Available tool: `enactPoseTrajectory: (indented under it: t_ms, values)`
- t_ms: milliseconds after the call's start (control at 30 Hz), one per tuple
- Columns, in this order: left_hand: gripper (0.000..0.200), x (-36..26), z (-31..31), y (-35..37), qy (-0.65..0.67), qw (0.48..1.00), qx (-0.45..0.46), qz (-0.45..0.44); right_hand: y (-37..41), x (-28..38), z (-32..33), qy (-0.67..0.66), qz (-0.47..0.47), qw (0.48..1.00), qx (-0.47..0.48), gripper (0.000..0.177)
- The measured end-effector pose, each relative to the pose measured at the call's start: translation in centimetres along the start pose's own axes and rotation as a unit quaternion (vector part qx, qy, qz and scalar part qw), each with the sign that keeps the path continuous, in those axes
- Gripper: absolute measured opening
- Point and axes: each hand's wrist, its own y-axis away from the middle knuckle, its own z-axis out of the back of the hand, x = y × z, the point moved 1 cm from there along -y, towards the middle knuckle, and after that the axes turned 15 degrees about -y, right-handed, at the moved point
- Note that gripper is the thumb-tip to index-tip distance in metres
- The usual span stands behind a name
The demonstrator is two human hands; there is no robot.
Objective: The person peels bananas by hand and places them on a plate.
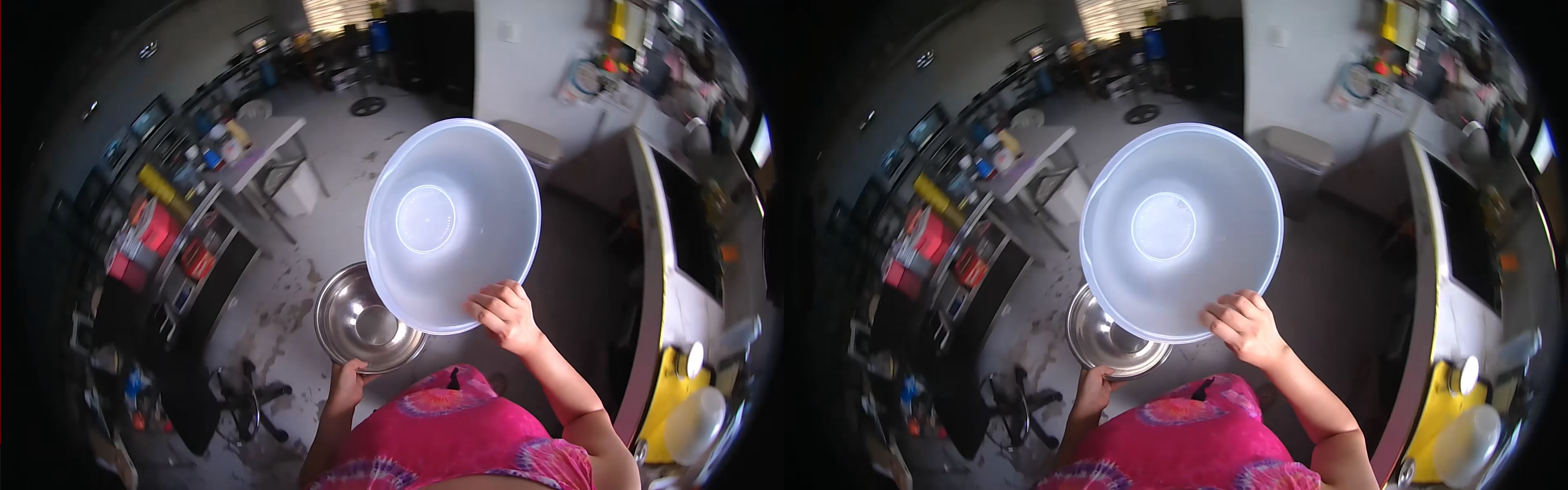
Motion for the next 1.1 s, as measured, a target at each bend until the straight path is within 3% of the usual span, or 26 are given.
enactPoseTrajectory:
  t_ms: [133,200,467,567,633,700,800,833,967,1100]
  values:
    - [0.043,0.2,6.9,2.0,0.010,0.989,-0.146,0.000,-6.4,0.2,-6.6,-0.094,0.056,0.994,0.004,0.030]
    - [0.049,1.5,10.4,1.7,0.096,0.980,-0.175,-0.006,-9.5,0.3,-10.3,-0.152,0.084,0.985,0.004,0.033]
    - [0.050,1.9,18.6,-0.8,0.229,0.901,-0.367,-0.031,-19.3,-1.0,-26.1,-0.305,0.120,0.940,0.094,0.028]
    - [0.047,1.6,22.0,-2.8,0.262,0.890,-0.372,-0.036,-23.6,-1.8,-31.7,-0.338,0.146,0.920,0.136,0.027]
    - [0.047,-1.7,23.2,-4.2,0.271,0.878,-0.392,-0.042,-27.4,-2.5,-35.1,-0.346,0.178,0.909,0.149,0.027]
    - [0.049,-5.8,24.2,-5.2,0.299,0.827,-0.474,-0.046,-31.6,-3.5,-38.5,-0.372,0.205,0.892,0.157,0.025]
    - [0.052,-8.4,27.3,-7.7,0.320,0.807,-0.487,-0.094,-37.0,-4.8,-43.8,-0.420,0.200,0.867,0.178,0.020]
    - [0.052,-9.5,28.3,-8.5,0.335,0.790,-0.508,-0.074,-38.8,-4.8,-45.2,-0.413,0.222,0.864,0.182,0.020]
    - [0.050,-12.6,32.0,-10.5,0.341,0.772,-0.530,-0.085,-44.9,-3.3,-51.2,-0.382,0.307,0.852,0.184,0.021]
    - [0.049,-13.8,38.2,-12.2,0.339,0.770,-0.531,-0.098,-49.7,-0.3,-57.9,-0.403,0.317,0.840,0.176,0.024]
